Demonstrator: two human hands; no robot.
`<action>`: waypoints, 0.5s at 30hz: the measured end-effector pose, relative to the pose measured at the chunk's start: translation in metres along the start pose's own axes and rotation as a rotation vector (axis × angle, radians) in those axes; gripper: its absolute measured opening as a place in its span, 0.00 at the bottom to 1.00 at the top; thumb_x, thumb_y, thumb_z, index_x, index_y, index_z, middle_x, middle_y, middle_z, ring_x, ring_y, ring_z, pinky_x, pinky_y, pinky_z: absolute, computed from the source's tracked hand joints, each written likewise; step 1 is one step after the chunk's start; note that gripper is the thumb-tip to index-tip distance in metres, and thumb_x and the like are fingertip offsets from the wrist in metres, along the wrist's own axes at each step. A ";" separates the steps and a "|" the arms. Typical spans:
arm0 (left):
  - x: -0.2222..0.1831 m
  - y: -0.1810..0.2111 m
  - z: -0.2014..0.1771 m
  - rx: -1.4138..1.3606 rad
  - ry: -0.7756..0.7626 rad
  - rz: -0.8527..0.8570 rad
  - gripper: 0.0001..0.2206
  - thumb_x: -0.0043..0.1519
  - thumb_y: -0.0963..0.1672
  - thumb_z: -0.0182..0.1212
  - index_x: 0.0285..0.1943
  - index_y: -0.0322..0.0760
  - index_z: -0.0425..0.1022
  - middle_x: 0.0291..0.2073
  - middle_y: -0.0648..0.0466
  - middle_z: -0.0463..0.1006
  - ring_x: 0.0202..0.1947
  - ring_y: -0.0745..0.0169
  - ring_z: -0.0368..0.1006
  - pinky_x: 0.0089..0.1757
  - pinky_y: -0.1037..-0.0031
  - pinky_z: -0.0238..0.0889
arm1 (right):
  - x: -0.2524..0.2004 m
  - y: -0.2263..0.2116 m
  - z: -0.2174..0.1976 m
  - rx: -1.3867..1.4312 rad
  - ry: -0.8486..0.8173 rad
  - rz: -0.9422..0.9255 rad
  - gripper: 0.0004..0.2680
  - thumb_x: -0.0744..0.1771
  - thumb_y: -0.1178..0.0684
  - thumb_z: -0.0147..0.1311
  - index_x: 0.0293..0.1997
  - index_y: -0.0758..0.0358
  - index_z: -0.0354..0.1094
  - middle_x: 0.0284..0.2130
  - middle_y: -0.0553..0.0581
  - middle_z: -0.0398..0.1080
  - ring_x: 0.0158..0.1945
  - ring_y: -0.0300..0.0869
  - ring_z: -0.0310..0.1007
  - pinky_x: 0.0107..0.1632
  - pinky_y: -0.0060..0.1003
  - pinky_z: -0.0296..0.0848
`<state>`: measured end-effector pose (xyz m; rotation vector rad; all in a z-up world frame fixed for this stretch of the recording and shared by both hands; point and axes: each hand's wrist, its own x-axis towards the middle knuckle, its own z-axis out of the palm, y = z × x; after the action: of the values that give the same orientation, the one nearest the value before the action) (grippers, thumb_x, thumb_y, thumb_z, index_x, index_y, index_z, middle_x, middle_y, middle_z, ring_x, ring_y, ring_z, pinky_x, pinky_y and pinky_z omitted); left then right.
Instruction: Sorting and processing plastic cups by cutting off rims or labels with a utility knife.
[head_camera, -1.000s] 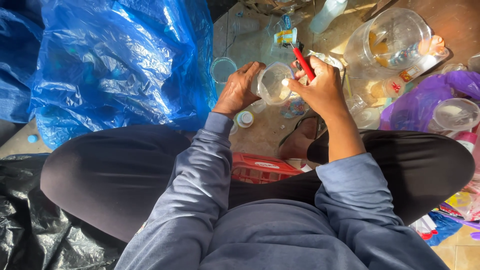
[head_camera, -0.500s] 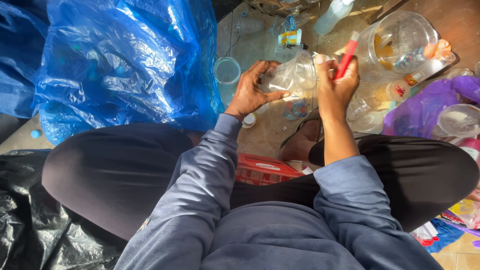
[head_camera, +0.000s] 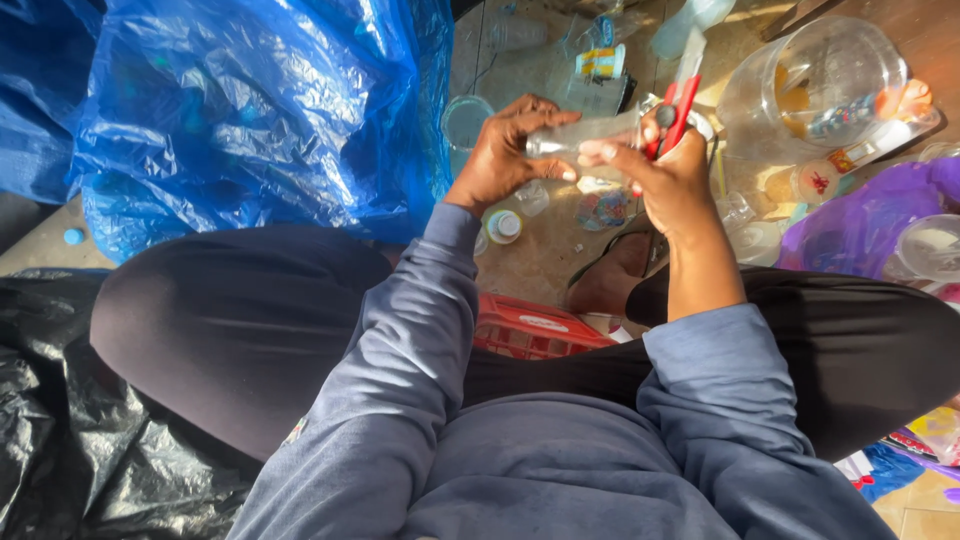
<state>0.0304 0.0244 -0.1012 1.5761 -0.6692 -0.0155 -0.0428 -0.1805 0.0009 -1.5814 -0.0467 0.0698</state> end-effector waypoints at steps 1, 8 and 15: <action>-0.002 -0.002 -0.002 0.003 0.003 -0.007 0.28 0.46 0.46 0.84 0.57 0.50 0.80 0.42 0.57 0.77 0.42 0.63 0.72 0.46 0.71 0.70 | 0.002 0.006 -0.002 0.004 -0.005 0.005 0.10 0.68 0.61 0.58 0.40 0.59 0.53 0.39 0.62 0.78 0.38 0.41 0.81 0.25 0.18 0.60; -0.004 0.002 -0.007 -0.697 0.098 -0.422 0.21 0.66 0.52 0.63 0.63 0.41 0.69 0.55 0.42 0.71 0.50 0.51 0.72 0.44 0.63 0.77 | 0.012 0.019 0.012 -0.437 -0.006 -0.191 0.05 0.67 0.65 0.62 0.46 0.72 0.71 0.36 0.58 0.77 0.33 0.39 0.70 0.39 0.30 0.70; -0.001 -0.022 -0.006 -0.498 0.549 -0.472 0.07 0.58 0.40 0.67 0.26 0.34 0.78 0.29 0.50 0.84 0.23 0.71 0.66 0.28 0.81 0.63 | 0.008 0.039 0.021 -0.411 -0.114 -0.072 0.12 0.66 0.62 0.64 0.38 0.63 0.57 0.26 0.50 0.60 0.25 0.39 0.67 0.27 0.32 0.72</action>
<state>0.0412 0.0296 -0.1204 1.1436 0.1424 -0.0895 -0.0370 -0.1592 -0.0385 -1.9830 -0.2190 0.0982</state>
